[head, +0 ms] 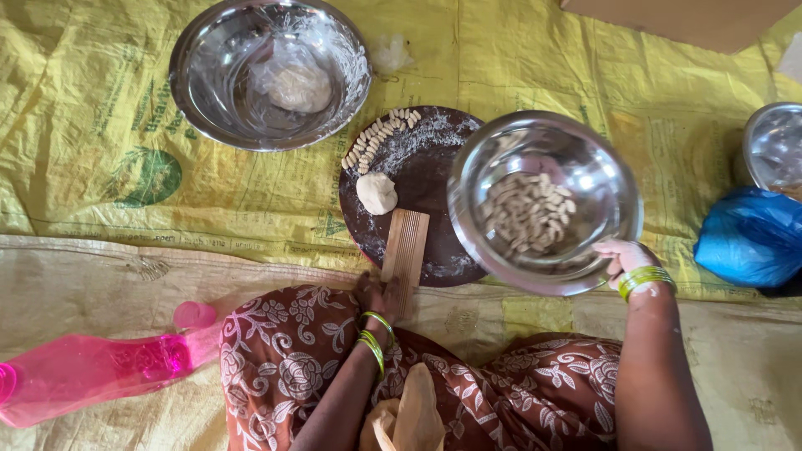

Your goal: The person sits on the floor and rolls small pieces of dough into balls. They then press each ball onto a wooden ridged tool to create a patterned shape and place the finished pieces into a metal bowl.

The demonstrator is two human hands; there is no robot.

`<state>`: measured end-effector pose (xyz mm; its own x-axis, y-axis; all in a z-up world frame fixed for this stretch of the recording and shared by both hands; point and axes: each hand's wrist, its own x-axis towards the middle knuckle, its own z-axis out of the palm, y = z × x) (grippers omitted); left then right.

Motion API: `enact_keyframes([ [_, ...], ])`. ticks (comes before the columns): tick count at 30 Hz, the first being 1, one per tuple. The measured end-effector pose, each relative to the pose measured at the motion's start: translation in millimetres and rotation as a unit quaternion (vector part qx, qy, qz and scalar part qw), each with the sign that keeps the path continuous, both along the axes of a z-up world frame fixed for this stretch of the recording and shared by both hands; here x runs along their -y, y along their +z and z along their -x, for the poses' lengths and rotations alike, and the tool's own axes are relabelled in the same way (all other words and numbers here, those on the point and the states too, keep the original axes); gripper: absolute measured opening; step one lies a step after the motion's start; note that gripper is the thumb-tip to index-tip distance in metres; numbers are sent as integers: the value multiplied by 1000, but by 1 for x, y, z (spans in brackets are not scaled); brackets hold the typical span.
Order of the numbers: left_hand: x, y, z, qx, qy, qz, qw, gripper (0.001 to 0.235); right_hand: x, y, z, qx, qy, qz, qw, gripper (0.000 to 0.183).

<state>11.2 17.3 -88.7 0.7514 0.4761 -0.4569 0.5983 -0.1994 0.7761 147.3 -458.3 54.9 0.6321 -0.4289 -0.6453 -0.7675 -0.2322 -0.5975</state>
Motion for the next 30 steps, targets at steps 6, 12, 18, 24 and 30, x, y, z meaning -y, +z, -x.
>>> enact_keyframes([
  [6, -18, 55, -4, 244, 2, 184, 952, 74, -36, -12, -4, 25, 163, 9, 986, 27],
  [12, -21, 70, -3, 158, -5, 166, 973, 32, -89, 0, -4, 18, 186, -49, 981, 27],
  [18, -19, 65, -3, 270, 16, 189, 944, 27, -116, 3, -11, 46, 93, -44, 994, 29],
  [24, -12, 60, -13, 249, 60, 264, 930, 29, -109, -19, -21, 261, 208, 140, 932, 35],
  [30, -12, 61, -24, 182, 146, 312, 921, 41, -170, -9, -9, 305, 369, 253, 840, 13],
])
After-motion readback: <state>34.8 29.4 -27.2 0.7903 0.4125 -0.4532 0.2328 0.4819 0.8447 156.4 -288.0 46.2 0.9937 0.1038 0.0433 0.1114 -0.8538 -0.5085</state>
